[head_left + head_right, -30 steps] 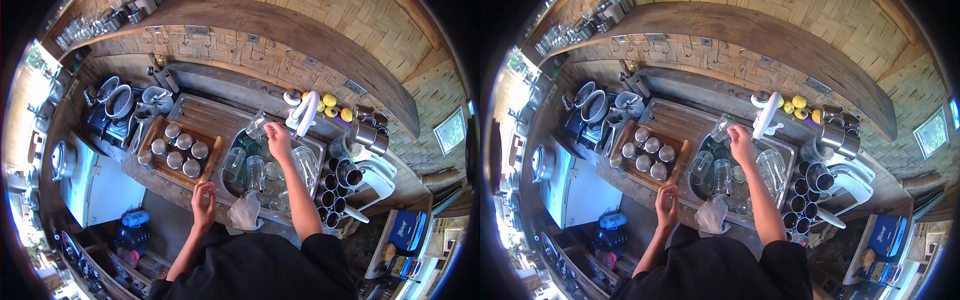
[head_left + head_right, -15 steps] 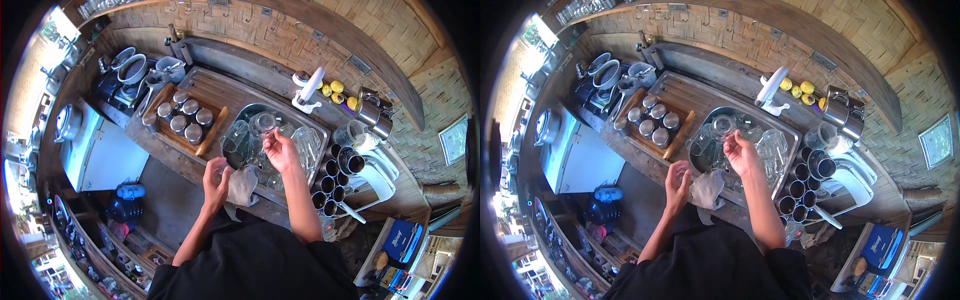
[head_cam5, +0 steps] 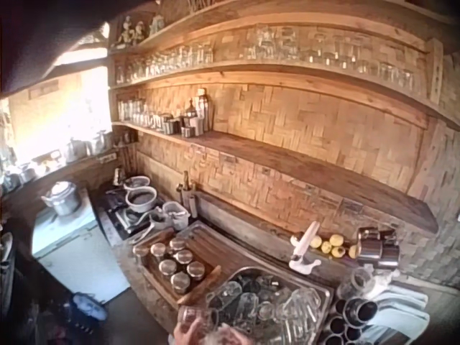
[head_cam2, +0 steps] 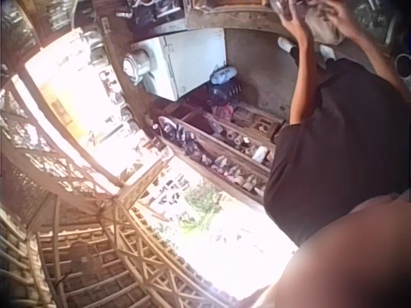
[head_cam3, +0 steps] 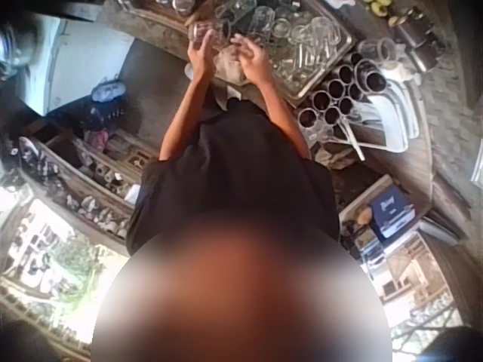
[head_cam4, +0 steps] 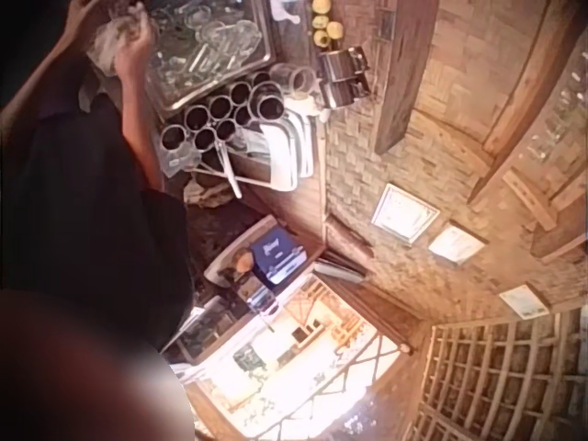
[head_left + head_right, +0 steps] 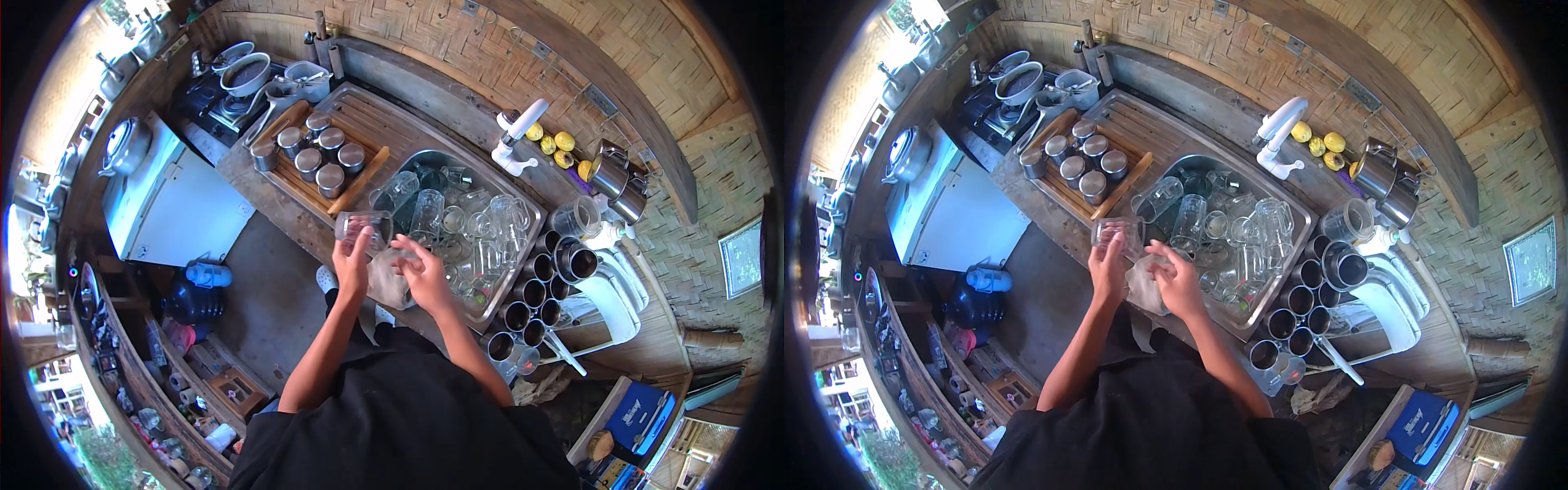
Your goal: The recorder dries glass cups with a cloth and places them on a wooden shelf.
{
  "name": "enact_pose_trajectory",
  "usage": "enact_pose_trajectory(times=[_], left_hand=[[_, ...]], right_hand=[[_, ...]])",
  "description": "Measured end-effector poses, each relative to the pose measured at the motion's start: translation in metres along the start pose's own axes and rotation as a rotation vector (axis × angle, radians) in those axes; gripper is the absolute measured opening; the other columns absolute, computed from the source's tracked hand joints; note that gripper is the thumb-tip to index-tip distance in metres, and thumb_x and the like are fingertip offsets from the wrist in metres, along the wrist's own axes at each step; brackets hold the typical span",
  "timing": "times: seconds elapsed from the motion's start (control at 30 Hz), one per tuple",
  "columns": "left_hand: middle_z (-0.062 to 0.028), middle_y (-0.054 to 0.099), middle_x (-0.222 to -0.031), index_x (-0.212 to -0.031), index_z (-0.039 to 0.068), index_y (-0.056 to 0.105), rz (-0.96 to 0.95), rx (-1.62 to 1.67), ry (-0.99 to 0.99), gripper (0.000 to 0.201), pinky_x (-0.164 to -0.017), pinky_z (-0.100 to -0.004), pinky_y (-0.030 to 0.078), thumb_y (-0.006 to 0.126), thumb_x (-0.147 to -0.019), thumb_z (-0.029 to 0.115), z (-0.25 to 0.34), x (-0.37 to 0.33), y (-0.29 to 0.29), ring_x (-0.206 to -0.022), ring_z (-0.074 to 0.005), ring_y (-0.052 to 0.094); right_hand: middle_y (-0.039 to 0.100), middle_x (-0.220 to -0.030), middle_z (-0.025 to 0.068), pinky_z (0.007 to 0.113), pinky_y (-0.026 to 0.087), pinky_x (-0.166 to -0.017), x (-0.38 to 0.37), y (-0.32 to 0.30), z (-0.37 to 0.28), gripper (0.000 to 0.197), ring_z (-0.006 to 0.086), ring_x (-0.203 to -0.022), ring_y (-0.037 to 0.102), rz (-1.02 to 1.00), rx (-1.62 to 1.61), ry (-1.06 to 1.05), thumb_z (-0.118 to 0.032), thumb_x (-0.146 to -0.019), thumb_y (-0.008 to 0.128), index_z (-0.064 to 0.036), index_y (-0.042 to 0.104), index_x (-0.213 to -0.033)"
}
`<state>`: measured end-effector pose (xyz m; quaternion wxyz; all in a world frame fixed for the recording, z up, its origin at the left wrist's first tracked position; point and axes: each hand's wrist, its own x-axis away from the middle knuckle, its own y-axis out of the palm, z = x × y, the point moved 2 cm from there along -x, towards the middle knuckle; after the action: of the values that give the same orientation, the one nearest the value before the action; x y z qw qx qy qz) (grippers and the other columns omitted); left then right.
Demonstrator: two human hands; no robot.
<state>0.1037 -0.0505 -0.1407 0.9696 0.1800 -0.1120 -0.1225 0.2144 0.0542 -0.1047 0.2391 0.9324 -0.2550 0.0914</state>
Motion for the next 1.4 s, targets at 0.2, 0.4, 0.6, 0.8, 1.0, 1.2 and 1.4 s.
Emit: enact_pose_trajectory(times=[0.2, 0.4, 0.6, 0.8, 1.0, 1.2, 1.4], left_hand=[[0.0009, 0.064, -0.098, -0.112, 0.005, 0.065, 0.134, 0.043, -0.006, 0.025, -0.075, -0.0216, 0.045, 0.066, -0.097, 0.025, -0.012, 0.005, -0.046, -0.086, -0.0068, 0.058], [-0.0048, 0.066, -0.109, -0.112, 0.005, 0.063, 0.128, 0.093, -0.136, 0.025, -0.087, -0.0271, 0.05, 0.064, -0.097, 0.026, -0.017, 0.031, -0.049, -0.099, -0.0131, 0.063], [-0.0092, 0.066, -0.115, -0.119, 0.006, 0.057, 0.133, 0.296, -0.244, 0.042, -0.095, -0.0362, 0.049, 0.065, -0.093, 0.037, 0.005, 0.047, -0.077, -0.108, -0.0231, 0.064], [-0.0064, 0.067, -0.11, -0.114, 0.007, 0.059, 0.201, 0.345, -0.161, 0.036, -0.091, -0.0351, 0.049, 0.061, -0.093, 0.036, 0.024, 0.057, -0.108, -0.103, -0.0194, 0.065], [-0.0066, 0.066, -0.103, -0.102, 0.012, 0.056, 0.183, 0.586, -0.204, 0.03, -0.087, -0.0398, 0.053, 0.056, -0.093, 0.041, 0.052, 0.085, -0.137, -0.094, -0.0232, 0.067], [-0.006, 0.066, -0.109, -0.117, 0.01, 0.058, 0.255, 0.752, -0.034, 0.04, -0.095, -0.0366, 0.049, 0.055, -0.096, 0.045, 0.089, 0.121, -0.151, -0.102, -0.0209, 0.064], [-0.0021, 0.067, -0.102, -0.113, 0.011, 0.06, 0.559, 0.673, 0.123, 0.042, -0.088, -0.0323, 0.05, 0.058, -0.095, 0.049, 0.108, 0.149, -0.2, -0.093, -0.0145, 0.064]], right_hand=[[0.07, -0.085, 0.0166, 0.044, 0.054, -0.074, 0.03, -0.036, 0.05, 0.035, 0.0349, -0.08, 0.069, 0.315, 1.086, 0.011, -0.037, -0.089, 0.071, -0.0027, 0.068, -0.095], [0.065, -0.068, 0.0136, 0.039, 0.051, -0.065, 0.012, -0.048, 0.085, 0.034, 0.0282, -0.065, 0.065, 0.39, 1.119, -0.154, -0.033, -0.088, 0.07, -0.0003, 0.063, -0.082], [0.057, -0.087, 0.0204, 0.044, 0.046, -0.075, 0.024, -0.003, 0.046, 0.024, 0.0398, -0.083, 0.058, 0.309, 0.599, -0.348, -0.018, -0.084, 0.065, 0.0034, 0.054, -0.088], [0.053, -0.092, 0.016, 0.048, 0.048, -0.067, 0.035, 0.094, 0.006, 0.02, 0.0381, -0.08, 0.059, -0.299, 1.075, -0.778, -0.009, -0.072, 0.067, -0.0015, 0.053, -0.084], [0.057, -0.113, 0.0181, 0.038, 0.049, -0.091, 0.038, 0.138, 0.026, 0.042, 0.0307, -0.102, 0.061, -0.656, 0.87, -0.436, -0.011, -0.077, 0.075, -0.001, 0.053, -0.112], [0.055, -0.13, 0.0199, 0.04, 0.042, -0.105, 0.06, 0.193, 0.044, 0.058, 0.0325, -0.124, 0.054, -0.717, 0.615, -0.435, -0.013, -0.088, 0.072, -0.0004, 0.043, -0.136], [0.055, -0.132, 0.0199, 0.042, 0.049, -0.097, 0.083, 0.226, 0.033, 0.052, 0.042, -0.116, 0.058, -1.088, 0.863, -0.592, 0.005, -0.082, 0.06, -0.005, 0.049, -0.132]])
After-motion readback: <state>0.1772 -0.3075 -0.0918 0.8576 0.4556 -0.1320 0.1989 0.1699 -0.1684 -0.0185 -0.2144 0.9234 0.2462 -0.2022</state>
